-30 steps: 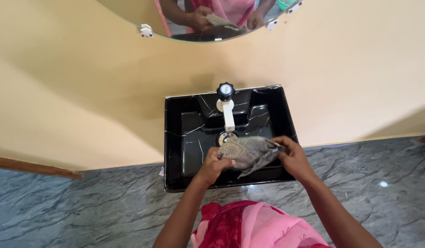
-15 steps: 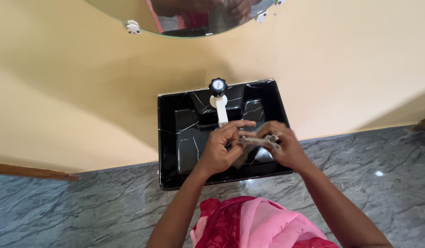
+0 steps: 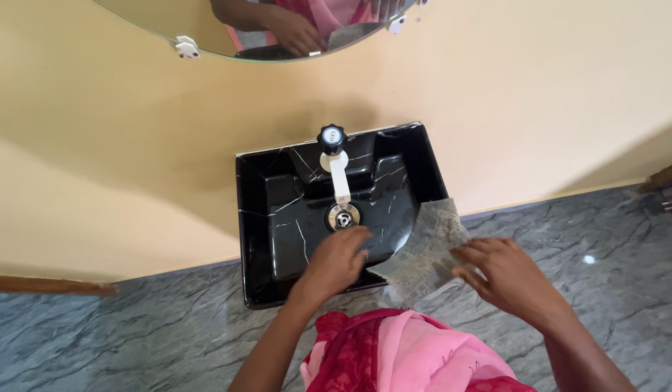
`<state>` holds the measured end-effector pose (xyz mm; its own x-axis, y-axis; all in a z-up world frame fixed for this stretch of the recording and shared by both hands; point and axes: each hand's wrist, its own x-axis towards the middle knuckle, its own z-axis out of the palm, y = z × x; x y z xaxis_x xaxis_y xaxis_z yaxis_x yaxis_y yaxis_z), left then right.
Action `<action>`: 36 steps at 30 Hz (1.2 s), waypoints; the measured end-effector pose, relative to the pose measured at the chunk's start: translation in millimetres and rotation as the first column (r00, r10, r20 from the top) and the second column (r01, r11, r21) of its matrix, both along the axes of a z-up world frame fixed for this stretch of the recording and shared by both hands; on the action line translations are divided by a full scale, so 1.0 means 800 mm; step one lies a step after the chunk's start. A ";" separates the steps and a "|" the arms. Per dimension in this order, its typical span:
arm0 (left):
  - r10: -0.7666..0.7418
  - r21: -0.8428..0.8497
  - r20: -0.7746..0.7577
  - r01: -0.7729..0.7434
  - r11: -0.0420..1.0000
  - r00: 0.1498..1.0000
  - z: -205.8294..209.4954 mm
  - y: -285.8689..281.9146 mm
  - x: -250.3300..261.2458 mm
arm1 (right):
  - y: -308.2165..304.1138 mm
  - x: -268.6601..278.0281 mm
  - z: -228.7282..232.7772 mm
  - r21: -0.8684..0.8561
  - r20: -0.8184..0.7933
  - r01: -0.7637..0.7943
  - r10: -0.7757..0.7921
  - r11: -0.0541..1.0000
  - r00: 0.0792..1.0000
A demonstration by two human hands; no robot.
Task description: The person wipes the interior and rim of a black bathroom sink using a cloth. They repeatedly rub the basin surface, faucet base, and edges, occasionally wringing the cloth and adjusting their grip.
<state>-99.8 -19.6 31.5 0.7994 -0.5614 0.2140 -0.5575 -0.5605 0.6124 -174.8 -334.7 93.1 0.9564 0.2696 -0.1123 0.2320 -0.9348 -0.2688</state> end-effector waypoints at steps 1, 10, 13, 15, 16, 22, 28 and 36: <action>-0.022 -0.046 -0.022 0.021 0.999 1.000 -0.013 -0.014 -0.001 | -0.002 0.006 -0.014 -0.011 0.041 -0.001 0.001 1.000 0.999; -0.198 0.241 -0.547 0.380 0.893 0.814 -0.102 -0.151 0.028 | 0.005 0.090 -0.112 -0.223 -0.027 -0.134 0.131 0.966 0.991; -0.158 0.430 -0.421 0.350 0.832 0.893 -0.119 -0.175 0.058 | 0.005 0.129 -0.122 -0.167 0.092 -0.120 0.137 0.979 0.986; -0.128 0.553 -0.338 0.307 0.775 0.932 -0.129 -0.185 0.078 | 0.011 0.157 -0.128 -0.137 0.164 -0.101 0.123 0.985 0.979; -0.106 0.598 -0.314 0.284 0.750 0.943 -0.133 -0.188 0.091 | 0.013 0.172 -0.128 -0.169 0.163 -0.099 0.126 0.981 0.978; 0.023 0.557 -0.210 0.101 0.825 0.977 -0.153 -0.183 0.194 | 0.042 0.256 -0.132 -0.494 0.112 -0.105 0.183 0.863 0.977; 0.051 0.426 -0.123 0.006 0.905 0.991 -0.156 -0.183 0.220 | 0.059 0.279 -0.144 -0.644 0.143 -0.058 0.195 0.762 0.970; -0.063 0.528 -0.061 0.086 0.845 0.996 -0.133 -0.149 0.160 | 0.065 0.227 -0.166 -0.632 0.165 -0.082 0.237 0.770 0.957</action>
<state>28.2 -139.1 -75.0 0.7521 -0.6382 -0.1644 -0.5920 -0.7639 0.2568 7.1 -282.8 -39.9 0.9246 0.3683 -0.0977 0.3733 -0.8242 0.4259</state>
